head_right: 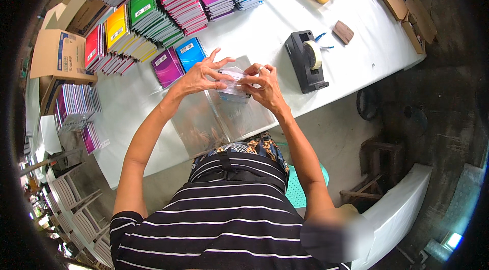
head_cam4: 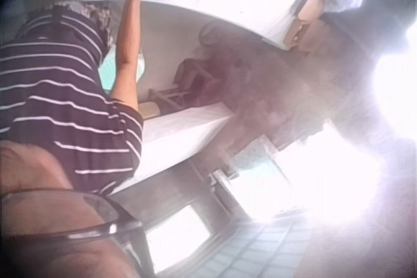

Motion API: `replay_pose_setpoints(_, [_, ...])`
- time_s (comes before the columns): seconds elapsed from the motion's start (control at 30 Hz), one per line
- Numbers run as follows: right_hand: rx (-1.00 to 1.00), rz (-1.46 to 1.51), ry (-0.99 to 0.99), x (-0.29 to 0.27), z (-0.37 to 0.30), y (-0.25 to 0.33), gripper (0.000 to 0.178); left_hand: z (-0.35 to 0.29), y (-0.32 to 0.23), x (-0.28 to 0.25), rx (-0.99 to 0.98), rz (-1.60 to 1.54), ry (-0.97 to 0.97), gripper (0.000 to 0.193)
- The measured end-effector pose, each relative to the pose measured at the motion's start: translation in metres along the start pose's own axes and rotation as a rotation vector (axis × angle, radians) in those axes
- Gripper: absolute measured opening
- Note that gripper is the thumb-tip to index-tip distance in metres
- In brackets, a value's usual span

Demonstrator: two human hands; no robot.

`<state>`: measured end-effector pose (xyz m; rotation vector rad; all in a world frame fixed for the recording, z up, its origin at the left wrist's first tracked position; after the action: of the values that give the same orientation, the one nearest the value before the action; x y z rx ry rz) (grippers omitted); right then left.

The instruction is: The person repeatedly picks up small stacks of colorful spiral-bound notebooks, places them into clear plastic bags, and seals the bags using a tape dispenser. The person then sets the sealed packages aside on the table.

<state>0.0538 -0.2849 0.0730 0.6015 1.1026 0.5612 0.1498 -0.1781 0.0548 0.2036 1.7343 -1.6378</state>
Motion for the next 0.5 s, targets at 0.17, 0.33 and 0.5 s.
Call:
replay_pose_setpoints(0.17, [-0.034,0.071,0.041,-0.006,0.002,-0.005,0.026,-0.006,0.0,0.017,-0.199,-0.307,0.106,0.04])
replay_pose_setpoints(0.33, [-0.059,0.105,0.108,-0.004,0.005,-0.002,0.022,-0.029,-0.01,0.019,-0.144,-0.121,-0.141,0.039])
replay_pose_setpoints(0.5, [-0.026,0.081,0.074,-0.003,0.003,-0.002,0.03,-0.018,-0.004,0.01,-0.065,-0.15,-0.162,0.038])
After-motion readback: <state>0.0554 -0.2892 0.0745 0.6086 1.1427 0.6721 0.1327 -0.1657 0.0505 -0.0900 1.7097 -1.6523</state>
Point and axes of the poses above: each hand's wrist, its own z-axis towards the middle knuckle, its own x-axis out of the palm, y = z × x, the point moved 10 cm from there along z, towards the middle knuckle, and after that the axes turned 8 degrees about -y, right-handed, at the moved point
